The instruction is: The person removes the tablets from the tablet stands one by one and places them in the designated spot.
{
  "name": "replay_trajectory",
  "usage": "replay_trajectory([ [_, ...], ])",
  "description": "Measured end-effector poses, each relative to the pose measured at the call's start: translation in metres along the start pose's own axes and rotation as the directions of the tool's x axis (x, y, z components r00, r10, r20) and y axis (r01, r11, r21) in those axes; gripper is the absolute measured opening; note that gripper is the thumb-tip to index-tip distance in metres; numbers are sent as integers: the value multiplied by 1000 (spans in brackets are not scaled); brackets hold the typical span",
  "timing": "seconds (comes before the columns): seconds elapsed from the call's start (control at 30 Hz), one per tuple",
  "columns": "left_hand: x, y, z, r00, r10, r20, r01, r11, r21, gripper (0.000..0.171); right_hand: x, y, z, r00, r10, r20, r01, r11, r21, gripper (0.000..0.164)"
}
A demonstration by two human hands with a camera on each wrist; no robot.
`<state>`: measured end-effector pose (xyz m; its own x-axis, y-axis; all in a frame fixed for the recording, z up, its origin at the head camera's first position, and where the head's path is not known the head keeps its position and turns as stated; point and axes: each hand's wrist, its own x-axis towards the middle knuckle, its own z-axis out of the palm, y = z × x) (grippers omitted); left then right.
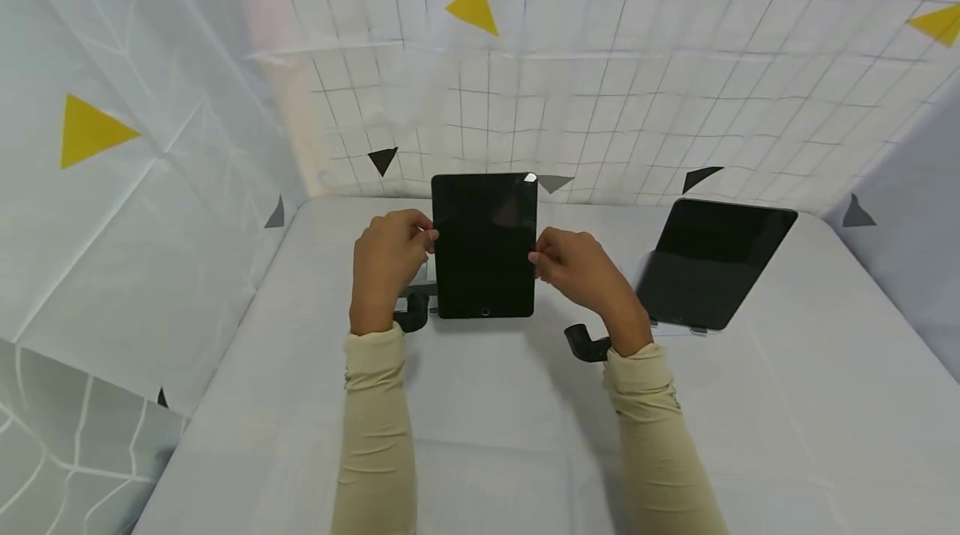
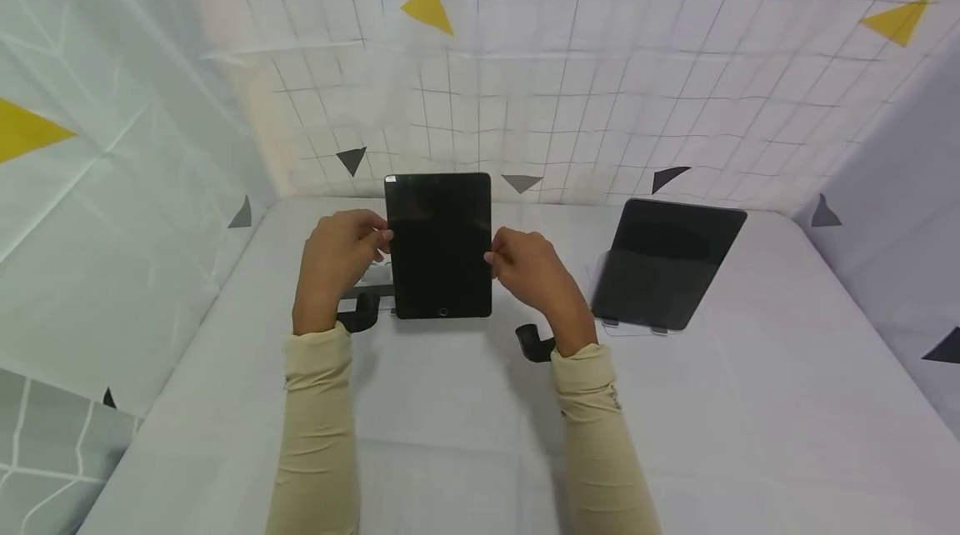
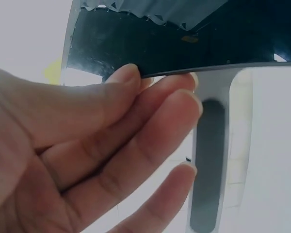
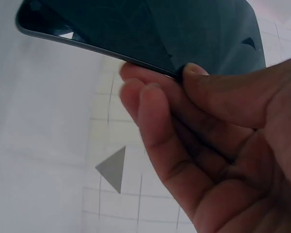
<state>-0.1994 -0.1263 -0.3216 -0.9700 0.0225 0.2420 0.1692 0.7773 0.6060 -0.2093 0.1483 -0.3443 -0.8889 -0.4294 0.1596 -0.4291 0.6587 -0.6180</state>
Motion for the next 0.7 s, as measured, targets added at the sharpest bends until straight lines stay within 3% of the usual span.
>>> replay_trajectory([
  [0.37,6,4,17,997,-14,69,12,999,33,15,-4,14,-6,995,39,87,-41,999,27,10],
  [0.7,10,9,30,989,-16,147,6,998,68,16,-7,20,-14,978,101,185,-106,994,17,12],
])
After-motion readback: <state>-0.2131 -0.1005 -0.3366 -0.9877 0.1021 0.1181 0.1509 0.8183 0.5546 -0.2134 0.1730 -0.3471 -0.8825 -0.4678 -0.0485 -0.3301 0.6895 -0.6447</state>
